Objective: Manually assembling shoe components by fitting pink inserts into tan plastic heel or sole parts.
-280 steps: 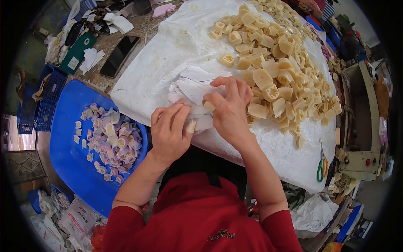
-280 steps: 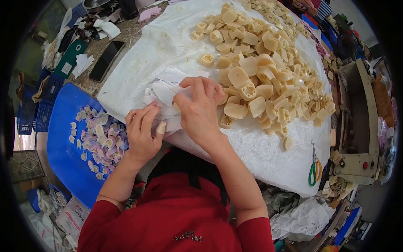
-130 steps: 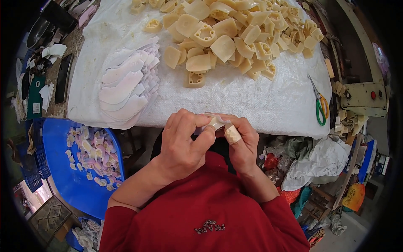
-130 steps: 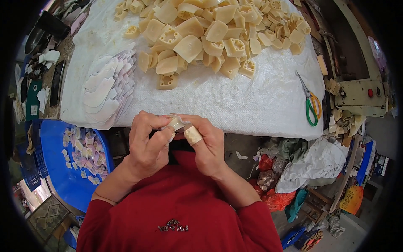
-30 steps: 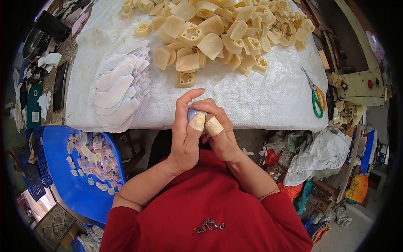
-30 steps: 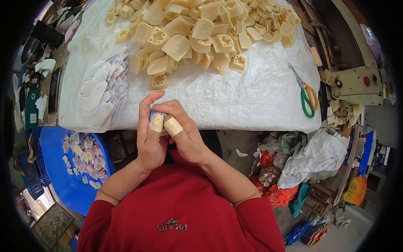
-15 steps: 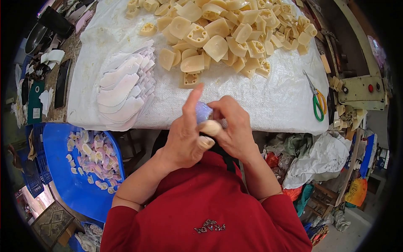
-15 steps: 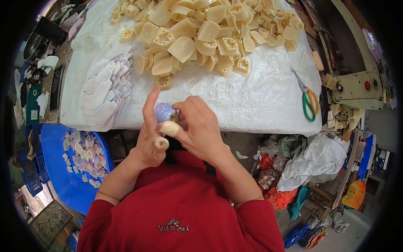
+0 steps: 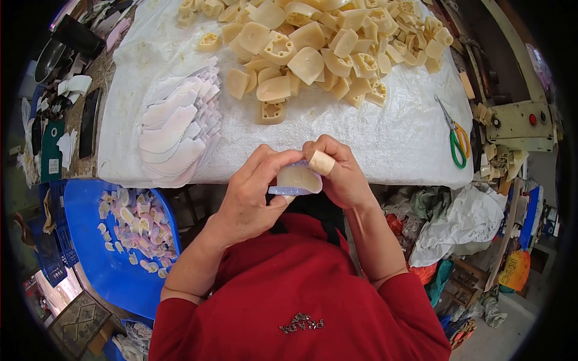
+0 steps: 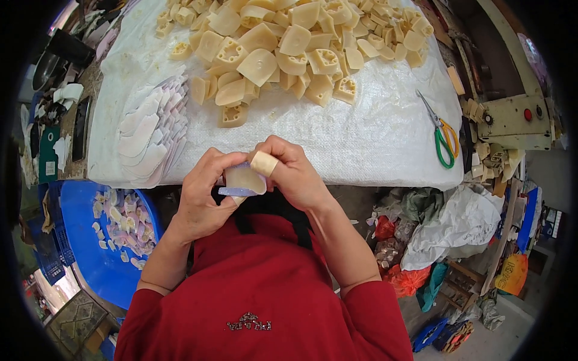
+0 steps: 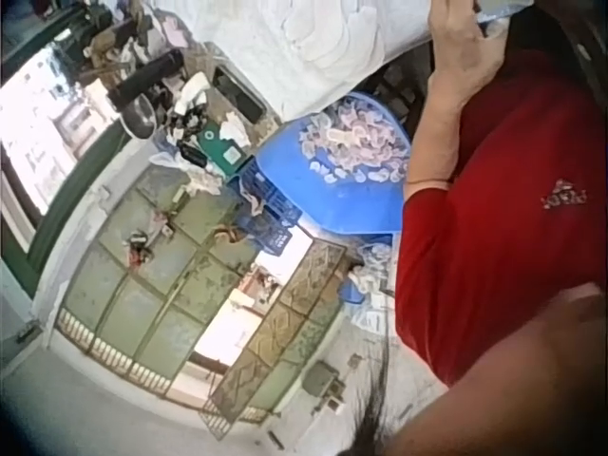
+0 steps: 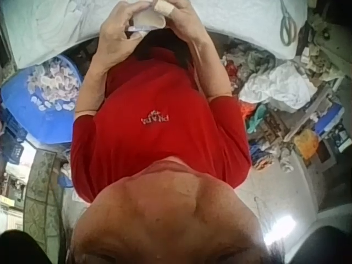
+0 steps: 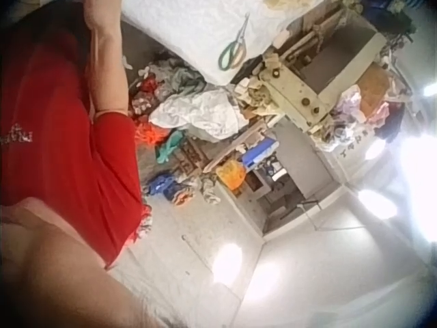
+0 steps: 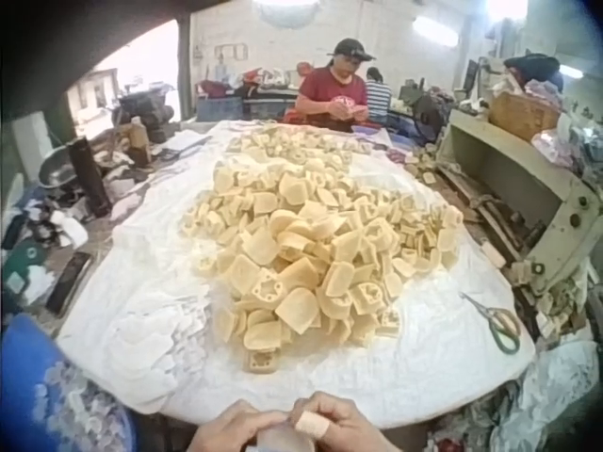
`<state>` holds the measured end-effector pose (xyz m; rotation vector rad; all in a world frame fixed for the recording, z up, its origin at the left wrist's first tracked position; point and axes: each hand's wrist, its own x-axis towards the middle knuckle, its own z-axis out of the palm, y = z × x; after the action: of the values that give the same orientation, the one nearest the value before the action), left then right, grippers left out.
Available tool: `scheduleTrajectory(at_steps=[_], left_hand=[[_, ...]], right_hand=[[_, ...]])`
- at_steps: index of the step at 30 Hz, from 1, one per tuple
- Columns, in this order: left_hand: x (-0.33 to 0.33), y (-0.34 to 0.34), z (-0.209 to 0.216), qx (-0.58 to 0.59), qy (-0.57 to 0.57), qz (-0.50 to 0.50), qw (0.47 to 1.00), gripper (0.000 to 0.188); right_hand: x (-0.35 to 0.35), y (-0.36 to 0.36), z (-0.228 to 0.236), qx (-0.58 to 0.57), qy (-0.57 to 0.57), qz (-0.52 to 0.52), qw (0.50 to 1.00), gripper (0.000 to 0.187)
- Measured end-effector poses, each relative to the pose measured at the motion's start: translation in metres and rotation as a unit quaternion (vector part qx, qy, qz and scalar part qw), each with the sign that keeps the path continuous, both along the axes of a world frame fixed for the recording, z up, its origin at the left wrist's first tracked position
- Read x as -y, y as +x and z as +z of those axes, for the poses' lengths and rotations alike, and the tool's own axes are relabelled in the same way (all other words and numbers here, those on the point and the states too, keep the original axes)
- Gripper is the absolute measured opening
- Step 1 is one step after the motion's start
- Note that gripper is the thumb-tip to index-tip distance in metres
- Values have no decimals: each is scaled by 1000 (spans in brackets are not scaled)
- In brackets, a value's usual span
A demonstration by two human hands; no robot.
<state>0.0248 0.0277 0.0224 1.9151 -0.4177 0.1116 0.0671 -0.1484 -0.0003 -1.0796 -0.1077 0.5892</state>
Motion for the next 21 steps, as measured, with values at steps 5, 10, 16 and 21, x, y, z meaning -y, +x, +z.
scheduleTrajectory(at_steps=[5, 10, 16, 21], left_hand=[[6, 5, -2, 13, 17, 3, 1000, 52], [16, 5, -9, 57, 7, 79, 995, 45], [27, 4, -12, 110, 42, 137, 984, 48], [38, -3, -18, 103, 66, 188, 974, 48]], right_hand=[[-8, -8, 2, 211, -188, -76, 956, 18], [-6, -5, 0, 136, -158, -72, 976, 22], [-4, -14, -12, 34, 70, -44, 996, 22], [-13, -25, -9, 109, -114, -103, 982, 20]])
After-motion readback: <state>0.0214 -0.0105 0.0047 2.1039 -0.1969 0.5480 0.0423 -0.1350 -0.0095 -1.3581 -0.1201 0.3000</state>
